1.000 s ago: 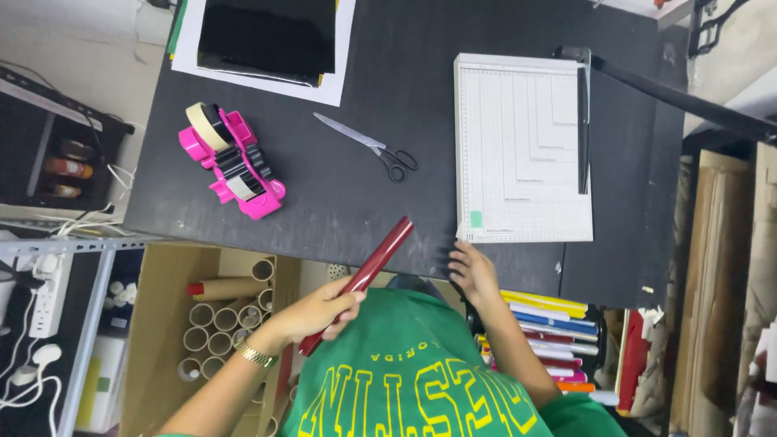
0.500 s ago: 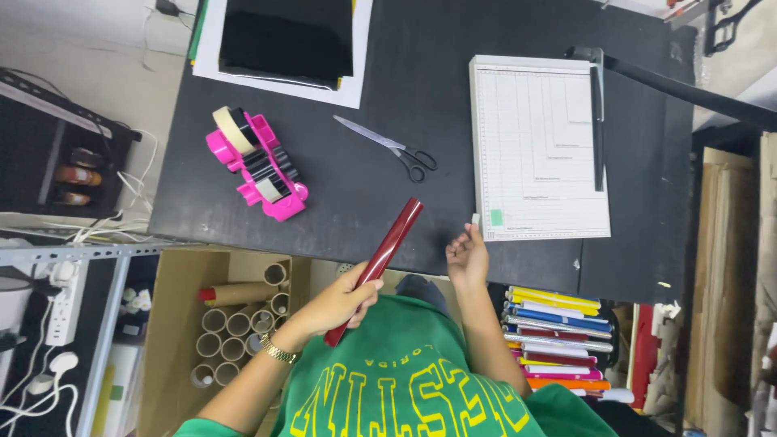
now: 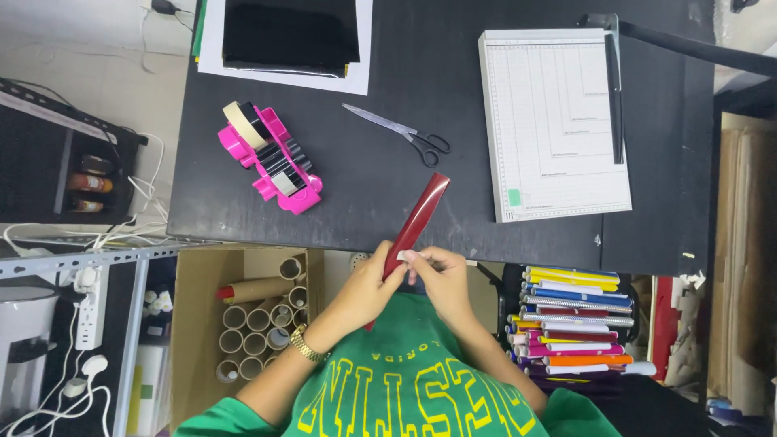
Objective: Rolling up vinyl sheets and organizing them into a storage box with cardboard tubes.
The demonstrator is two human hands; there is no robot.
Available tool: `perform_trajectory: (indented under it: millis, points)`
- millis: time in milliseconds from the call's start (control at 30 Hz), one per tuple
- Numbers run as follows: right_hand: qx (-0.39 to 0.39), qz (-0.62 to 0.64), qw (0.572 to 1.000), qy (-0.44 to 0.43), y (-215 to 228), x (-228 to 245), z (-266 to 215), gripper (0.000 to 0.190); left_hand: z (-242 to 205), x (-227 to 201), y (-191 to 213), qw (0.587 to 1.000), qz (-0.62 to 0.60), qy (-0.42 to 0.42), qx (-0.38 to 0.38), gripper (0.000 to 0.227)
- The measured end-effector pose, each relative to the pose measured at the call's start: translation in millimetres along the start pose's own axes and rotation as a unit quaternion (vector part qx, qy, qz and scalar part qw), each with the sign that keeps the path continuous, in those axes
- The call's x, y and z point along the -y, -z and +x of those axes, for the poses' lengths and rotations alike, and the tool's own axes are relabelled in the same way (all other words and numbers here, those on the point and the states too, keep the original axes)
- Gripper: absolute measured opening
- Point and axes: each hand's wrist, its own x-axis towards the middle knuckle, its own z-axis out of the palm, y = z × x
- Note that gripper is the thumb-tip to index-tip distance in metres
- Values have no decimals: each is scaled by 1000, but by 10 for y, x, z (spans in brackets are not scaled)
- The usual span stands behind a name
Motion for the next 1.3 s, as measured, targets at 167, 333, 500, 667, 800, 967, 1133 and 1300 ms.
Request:
perform_trajectory:
  millis: [167, 333, 500, 667, 800, 967, 1133, 1300]
  points:
    - [-51, 2, 999, 6, 61, -56, -80, 21, -41, -182, -116, 1000, 13, -9, -12, 27]
    - [-88, -24, 996, 10, 209, -53, -188, 22, -38, -254, -331, 998, 54, -9, 4, 26]
    - [-103, -9, 994, 37, 519, -136, -218, 21, 75, -372, -577, 999, 47, -7, 16, 22]
    - [-81, 12, 995, 53, 1110, -25, -181, 24, 277, -436, -991, 998, -50, -6, 44, 18]
    - [-71, 23, 994, 79, 1530, -84, -190, 27, 351, -626, -1352, 979, -182, 13, 88, 14]
    - [-81, 58, 992, 80, 1904, -223, -220, 24, 448, -723, -1705, 977, -177, -13, 115, 37]
    - [-97, 36, 993, 58, 2195, -242, -272, 18, 549, -937, -1888, 980, -67, -54, 178, 56]
    - [-45, 205, 977, 26, 2499, -880, -386, 78, 674, -700, -2231, 913, -259, 9, 315, 57]
